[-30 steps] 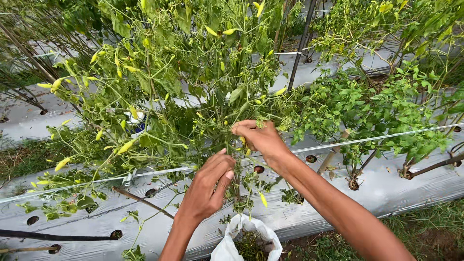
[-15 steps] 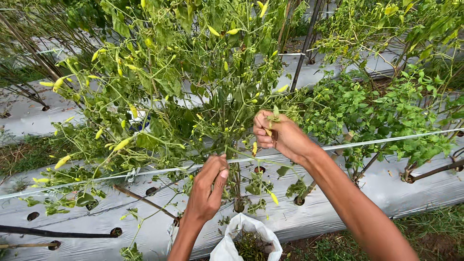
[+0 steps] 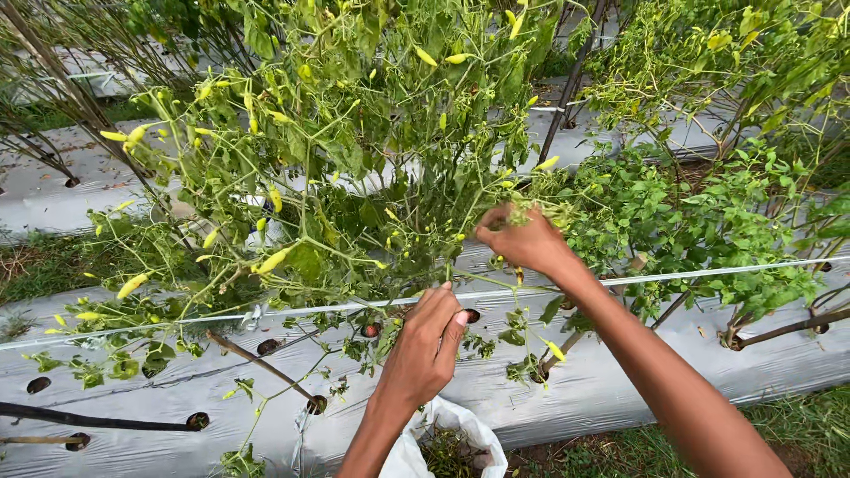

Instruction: The person picks individual chili peppers from several plants by hand and places them into a white bag positioned on the ground between the rows.

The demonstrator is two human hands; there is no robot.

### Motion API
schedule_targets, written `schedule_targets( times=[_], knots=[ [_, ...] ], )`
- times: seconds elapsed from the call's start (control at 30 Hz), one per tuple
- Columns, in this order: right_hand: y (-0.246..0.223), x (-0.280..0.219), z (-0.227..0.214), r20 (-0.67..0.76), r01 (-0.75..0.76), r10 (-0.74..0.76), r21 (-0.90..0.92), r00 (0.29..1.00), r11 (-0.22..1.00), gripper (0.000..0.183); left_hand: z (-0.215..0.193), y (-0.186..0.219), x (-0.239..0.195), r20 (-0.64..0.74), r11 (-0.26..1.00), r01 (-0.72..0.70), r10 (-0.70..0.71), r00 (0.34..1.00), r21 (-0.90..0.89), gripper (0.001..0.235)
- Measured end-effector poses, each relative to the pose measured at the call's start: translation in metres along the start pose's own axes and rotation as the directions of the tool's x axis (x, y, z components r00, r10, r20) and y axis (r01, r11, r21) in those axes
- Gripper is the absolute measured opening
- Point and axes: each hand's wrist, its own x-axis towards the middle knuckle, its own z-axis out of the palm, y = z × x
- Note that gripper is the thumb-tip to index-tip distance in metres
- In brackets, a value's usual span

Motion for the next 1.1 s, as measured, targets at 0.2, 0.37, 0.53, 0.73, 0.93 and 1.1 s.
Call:
schedule_targets(
  times=[0.2,0.37,0.53,0.73,0.93,1.1],
  knots=[
    [0.056,0.088,0.028,0.224,0.435,-0.483,0.234,0.846,0.870,0.049,-0.002,0.000,0.000,-0.015,0.999,-0.041,0.041,0.999,-0.003,0.032],
    [0.084,0.121,0.039,0.182,0.633,-0.639,0.097,0.747,0.768,0.039,-0.005,-0.002,-0.001,-0.027,0.999,-0.047,0.046,0.999,-0.007,0.033],
    [0.093,0.114,0.012,0.132,0.519,-0.546,0.191,0.827,0.833,0.033,-0.010,-0.001,-0.001,0.008,1.000,0.010,-0.010,1.000,-0.009,0.035],
    [0.065,0.041,-0.033,0.019,0.443,-0.458,0.220,0.889,0.869,0.031,-0.010,-0.002,0.001,-0.005,0.999,-0.015,0.015,1.000,-0.040,0.032],
    [0.025,-0.029,-0.036,0.020,0.333,-0.364,-0.453,0.931,0.827,0.043,-0.011,-0.001,0.004,-0.001,0.999,-0.020,0.020,1.000,-0.044,0.032],
    [0.028,-0.030,-0.019,-0.014,0.148,-0.178,-0.492,0.984,0.858,0.045,-0.012,-0.003,0.006,-0.020,0.997,-0.065,0.064,0.998,-0.037,0.032]
  ],
)
